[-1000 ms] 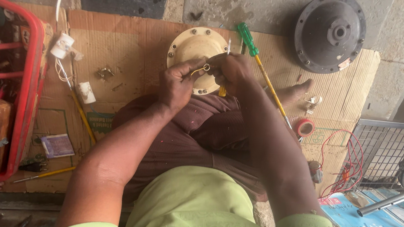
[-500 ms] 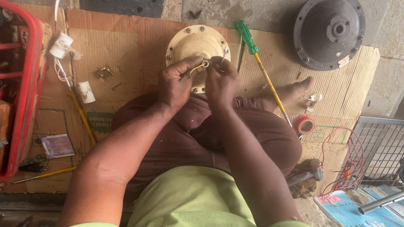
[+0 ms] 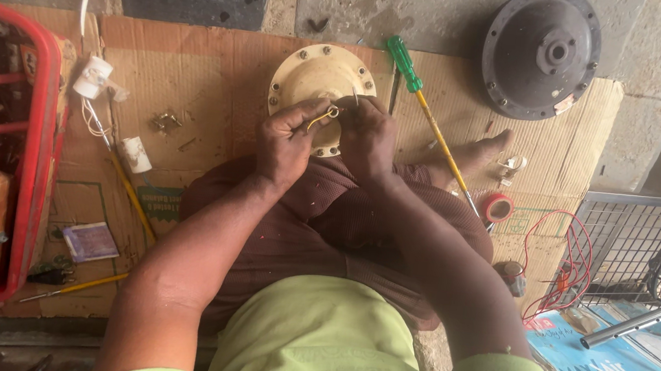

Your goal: The person sits on the floor and works on a circular electrical component, likely a fan motor base. They use a screwdriver to tighten screws on the component and manipulate wires with their hands and pliers. The person adjusts and secures the wiring within the component housing.

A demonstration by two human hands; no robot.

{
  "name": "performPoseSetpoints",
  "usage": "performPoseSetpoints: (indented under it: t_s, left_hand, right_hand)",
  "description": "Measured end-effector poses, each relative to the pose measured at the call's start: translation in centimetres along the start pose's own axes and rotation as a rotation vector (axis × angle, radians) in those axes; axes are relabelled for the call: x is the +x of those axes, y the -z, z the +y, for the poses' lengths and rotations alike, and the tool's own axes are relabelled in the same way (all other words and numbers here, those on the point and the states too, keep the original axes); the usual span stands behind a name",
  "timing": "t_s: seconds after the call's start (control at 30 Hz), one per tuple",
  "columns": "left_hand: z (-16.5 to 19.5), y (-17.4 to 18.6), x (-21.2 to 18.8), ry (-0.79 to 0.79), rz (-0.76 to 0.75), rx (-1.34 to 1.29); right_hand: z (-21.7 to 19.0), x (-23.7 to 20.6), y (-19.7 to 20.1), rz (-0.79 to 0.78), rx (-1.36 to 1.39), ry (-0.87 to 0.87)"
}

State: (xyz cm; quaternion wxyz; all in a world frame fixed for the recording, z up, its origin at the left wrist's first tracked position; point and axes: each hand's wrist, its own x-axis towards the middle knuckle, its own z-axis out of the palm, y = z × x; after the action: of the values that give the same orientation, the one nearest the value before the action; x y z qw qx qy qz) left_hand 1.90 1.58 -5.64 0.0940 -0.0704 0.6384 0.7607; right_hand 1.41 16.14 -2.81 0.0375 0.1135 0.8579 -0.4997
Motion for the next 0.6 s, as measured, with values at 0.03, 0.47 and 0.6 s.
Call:
performPoseSetpoints:
  t_s: [0.03,0.47,0.6]
  left_hand:
    - [-0.1,0.0,0.0,0.000,0.000,0.006]
    - [-0.1,-1.1,0.4,-0.077,-0.008,0.145]
    - [-0.3,-1.1,0.4,-0.049,-0.004,0.056]
  right_hand:
    - [0.1,0.2,0.2,-0.030,-0.034,0.034]
    - [3.4,1.0,-0.6,0.027,0.381,-0.280]
    - [2.9,-0.9,-1.8,0.176,0.326,-0.130]
